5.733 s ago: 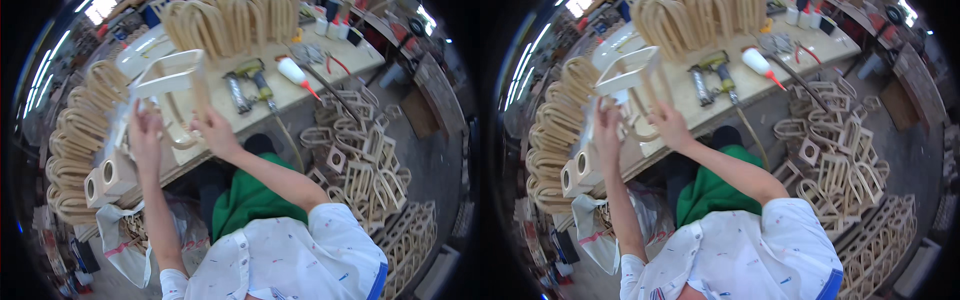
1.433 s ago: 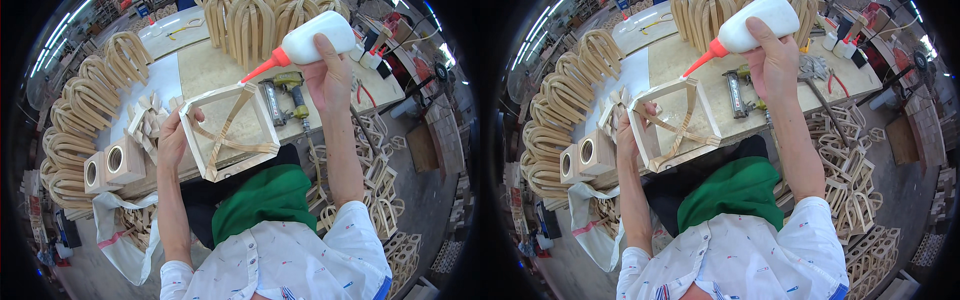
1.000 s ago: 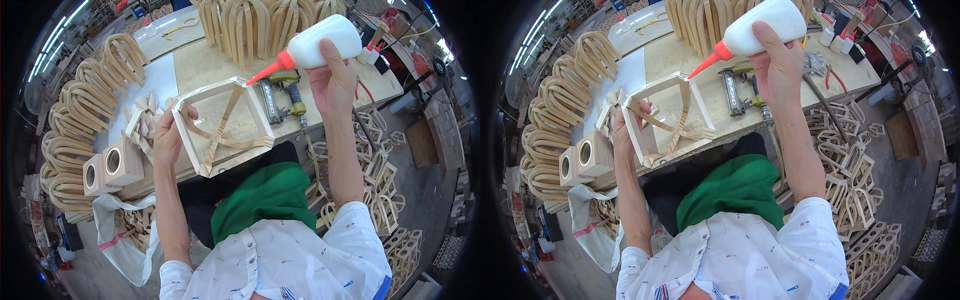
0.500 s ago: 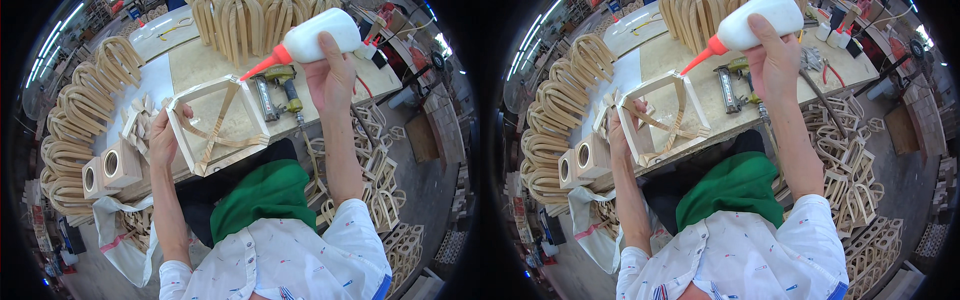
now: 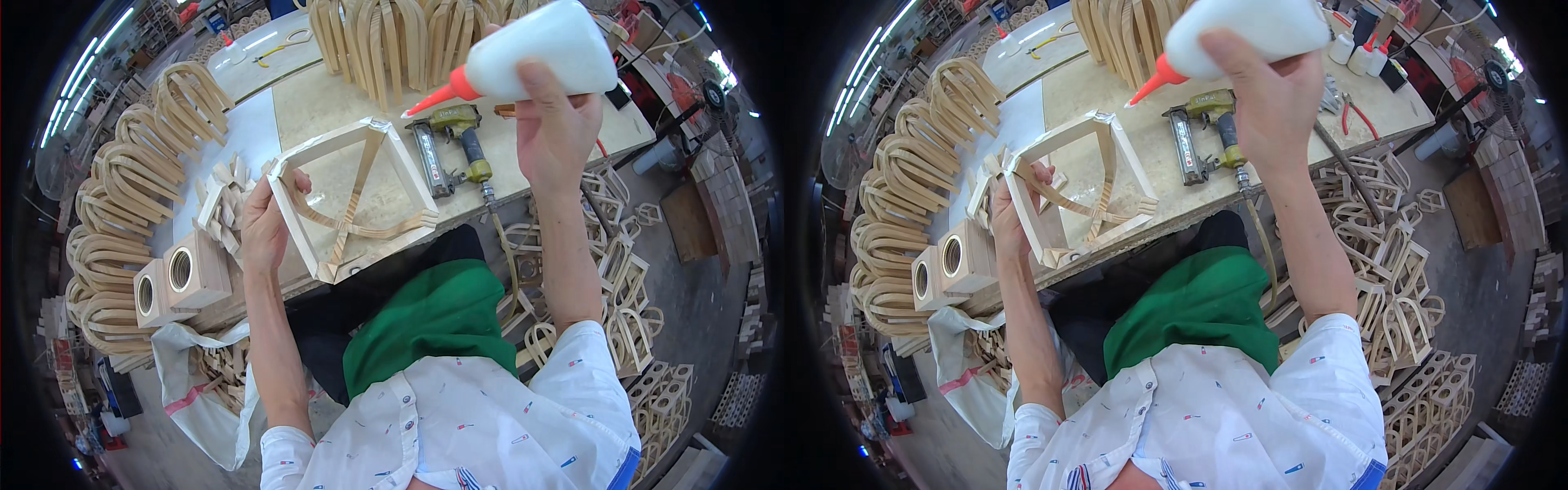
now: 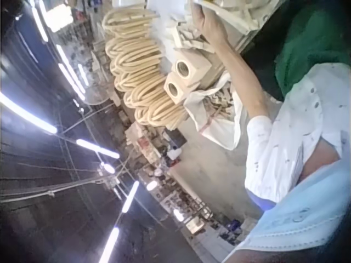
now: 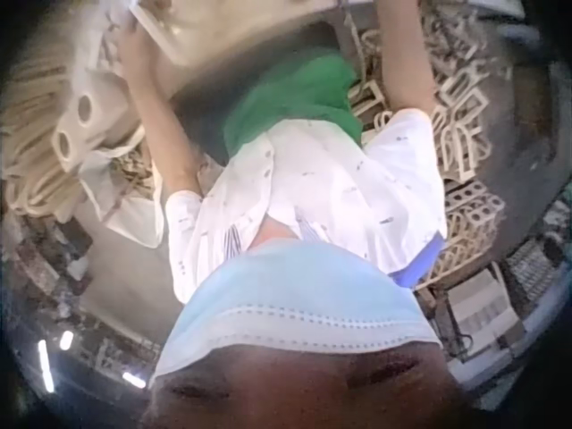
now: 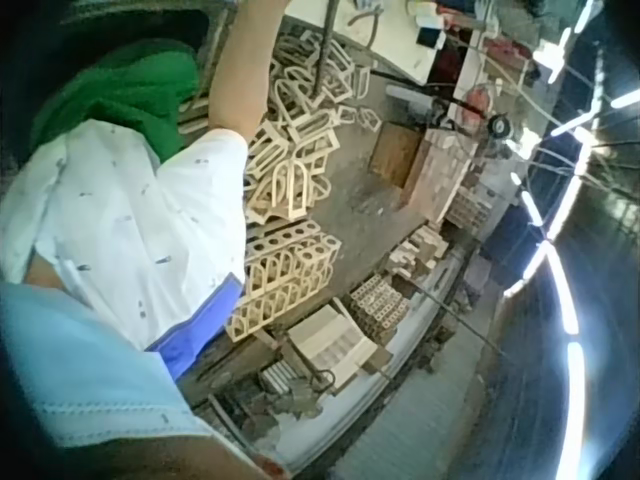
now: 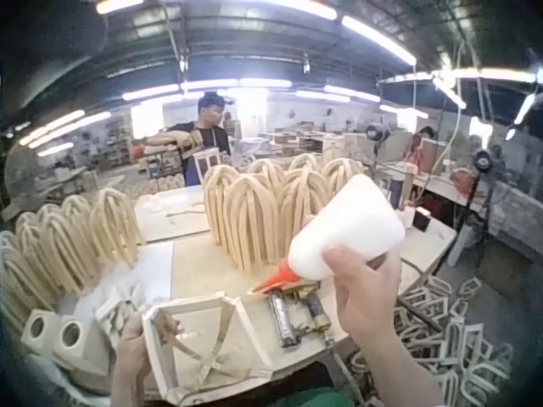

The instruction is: The person assembles small wooden frames by applying glue to the joints and securing them with a pneumatic nail gun. They use pliers to adjust the pieces and a sanding block to smooth the edges. The finished frames are placed on a nearby pallet.

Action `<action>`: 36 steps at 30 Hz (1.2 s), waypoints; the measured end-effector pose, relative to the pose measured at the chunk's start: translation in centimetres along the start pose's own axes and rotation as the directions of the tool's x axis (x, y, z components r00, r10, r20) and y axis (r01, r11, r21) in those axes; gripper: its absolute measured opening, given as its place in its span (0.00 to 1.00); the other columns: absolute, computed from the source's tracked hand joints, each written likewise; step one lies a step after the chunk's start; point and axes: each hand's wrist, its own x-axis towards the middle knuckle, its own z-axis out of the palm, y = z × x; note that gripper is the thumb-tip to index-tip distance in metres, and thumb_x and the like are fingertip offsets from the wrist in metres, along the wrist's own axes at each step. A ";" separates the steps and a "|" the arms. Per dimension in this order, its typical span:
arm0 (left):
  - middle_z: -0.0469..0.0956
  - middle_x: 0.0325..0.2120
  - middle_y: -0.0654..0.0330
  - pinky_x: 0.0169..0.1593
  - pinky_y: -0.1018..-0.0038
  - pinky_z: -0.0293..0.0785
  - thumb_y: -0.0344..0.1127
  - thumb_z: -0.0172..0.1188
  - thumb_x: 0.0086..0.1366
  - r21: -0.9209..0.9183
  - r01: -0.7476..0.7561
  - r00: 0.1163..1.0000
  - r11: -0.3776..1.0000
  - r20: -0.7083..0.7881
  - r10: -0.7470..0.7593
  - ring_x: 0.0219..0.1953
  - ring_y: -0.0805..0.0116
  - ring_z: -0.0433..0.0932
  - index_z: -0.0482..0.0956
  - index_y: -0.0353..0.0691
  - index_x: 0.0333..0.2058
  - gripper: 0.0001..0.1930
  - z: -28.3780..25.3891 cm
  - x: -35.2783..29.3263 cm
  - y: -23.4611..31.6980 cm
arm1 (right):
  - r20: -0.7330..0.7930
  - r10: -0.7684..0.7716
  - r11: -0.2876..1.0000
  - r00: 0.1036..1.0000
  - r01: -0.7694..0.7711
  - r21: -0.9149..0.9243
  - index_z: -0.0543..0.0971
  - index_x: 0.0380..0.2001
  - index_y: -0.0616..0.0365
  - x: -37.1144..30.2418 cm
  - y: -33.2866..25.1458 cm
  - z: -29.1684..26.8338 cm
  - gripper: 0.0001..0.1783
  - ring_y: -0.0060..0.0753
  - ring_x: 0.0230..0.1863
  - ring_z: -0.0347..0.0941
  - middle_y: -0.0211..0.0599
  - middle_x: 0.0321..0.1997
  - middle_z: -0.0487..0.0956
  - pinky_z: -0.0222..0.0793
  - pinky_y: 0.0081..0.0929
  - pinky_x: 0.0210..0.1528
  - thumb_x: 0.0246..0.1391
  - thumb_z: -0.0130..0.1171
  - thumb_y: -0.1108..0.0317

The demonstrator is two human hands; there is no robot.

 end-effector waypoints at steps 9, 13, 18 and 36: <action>0.74 0.36 0.61 0.49 0.72 0.63 0.35 0.50 0.68 0.000 -0.004 1.000 1.000 0.009 0.004 0.42 0.70 0.69 0.76 0.35 0.43 0.11 -0.3 0.1 -0.2 | -0.153 0.258 0.960 0.954 -0.235 0.151 0.65 0.52 0.66 -1.5 0.3 -0.5 0.24 0.48 0.52 0.74 0.49 0.48 0.75 0.76 0.41 0.49 0.58 0.57 0.63; 0.74 0.36 0.61 0.49 0.72 0.63 0.34 0.50 0.68 -0.007 0.002 1.000 1.000 0.002 -0.002 0.42 0.70 0.69 0.76 0.35 0.43 0.11 -0.4 0.1 -0.3 | -0.122 0.206 0.976 0.971 -0.194 0.098 0.65 0.52 0.67 -1.8 0.2 -0.3 0.24 0.48 0.52 0.74 0.49 0.49 0.75 0.75 0.42 0.50 0.58 0.57 0.64; 0.74 0.36 0.62 0.48 0.73 0.64 0.34 0.50 0.68 -0.002 0.022 1.000 1.000 -0.020 -0.022 0.42 0.71 0.69 0.76 0.35 0.43 0.11 -0.1 0.2 -0.2 | 0.058 0.129 0.992 0.990 -0.129 -0.005 0.63 0.56 0.68 -2.2 -1.3 -1.3 0.28 0.52 0.52 0.74 0.51 0.50 0.74 0.74 0.45 0.52 0.57 0.57 0.63; 0.74 0.38 0.61 0.49 0.72 0.64 0.34 0.49 0.69 -0.051 0.001 1.000 0.999 0.010 -0.001 0.42 0.71 0.68 0.76 0.36 0.44 0.11 -0.9 0.7 -0.8 | -0.047 0.327 0.936 0.944 -0.317 0.151 0.58 0.59 0.65 -5.9 -2.4 -2.0 0.35 0.58 0.55 0.69 0.55 0.53 0.70 0.74 0.52 0.53 0.57 0.57 0.56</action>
